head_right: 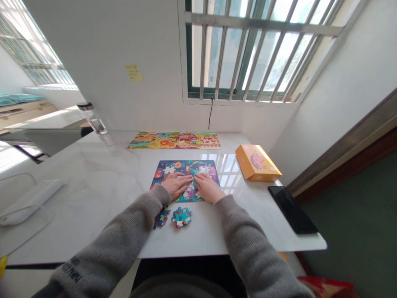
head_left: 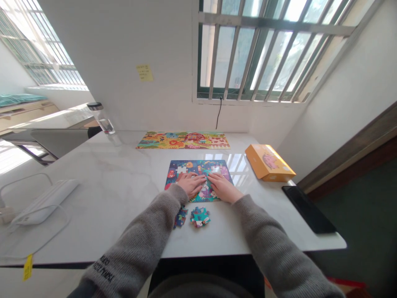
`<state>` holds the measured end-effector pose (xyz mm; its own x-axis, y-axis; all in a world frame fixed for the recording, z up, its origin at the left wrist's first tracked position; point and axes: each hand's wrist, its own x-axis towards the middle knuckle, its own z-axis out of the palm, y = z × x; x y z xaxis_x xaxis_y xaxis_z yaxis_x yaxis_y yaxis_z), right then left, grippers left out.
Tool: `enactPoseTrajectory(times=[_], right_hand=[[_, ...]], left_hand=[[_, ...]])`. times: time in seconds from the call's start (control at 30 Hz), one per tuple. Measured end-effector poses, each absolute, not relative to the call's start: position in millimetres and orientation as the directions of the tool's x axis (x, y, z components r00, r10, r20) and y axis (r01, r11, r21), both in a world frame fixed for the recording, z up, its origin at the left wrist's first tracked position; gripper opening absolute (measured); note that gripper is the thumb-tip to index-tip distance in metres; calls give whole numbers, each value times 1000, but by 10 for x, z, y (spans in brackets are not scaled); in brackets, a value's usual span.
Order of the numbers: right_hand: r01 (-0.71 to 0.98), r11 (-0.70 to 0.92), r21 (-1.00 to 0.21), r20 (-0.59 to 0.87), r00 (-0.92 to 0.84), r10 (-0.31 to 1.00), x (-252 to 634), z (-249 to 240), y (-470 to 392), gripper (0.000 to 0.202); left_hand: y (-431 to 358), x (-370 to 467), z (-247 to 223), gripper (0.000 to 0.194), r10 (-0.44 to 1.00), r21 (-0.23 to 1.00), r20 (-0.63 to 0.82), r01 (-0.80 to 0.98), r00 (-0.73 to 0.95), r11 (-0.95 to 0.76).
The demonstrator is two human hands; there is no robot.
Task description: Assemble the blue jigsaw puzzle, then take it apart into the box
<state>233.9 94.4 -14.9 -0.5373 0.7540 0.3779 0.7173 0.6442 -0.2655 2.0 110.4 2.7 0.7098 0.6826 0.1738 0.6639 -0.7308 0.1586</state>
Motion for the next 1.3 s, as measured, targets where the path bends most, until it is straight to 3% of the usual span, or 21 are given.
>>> enactPoseTrajectory(times=[0.33,0.57,0.93,1.3], right_hand=[[703,635,-322,397,-508,764,2440,-50,903,40],[694,649,-310,402,-523,751,2528,-15,870,51],[771,584,-253,332,-498,801,2421,62,777,43],[773,581,-255,341,-491,802,2416,91,754,35]], left_hand=[[1125,11,-34,44,665,139,200,651,719,-746],[1120,30,-36,45,673,115,196,665,713,-738],[1100,109,28,48,683,54,154,684,714,-728],[1117,95,25,47,673,94,130,666,729,-740]])
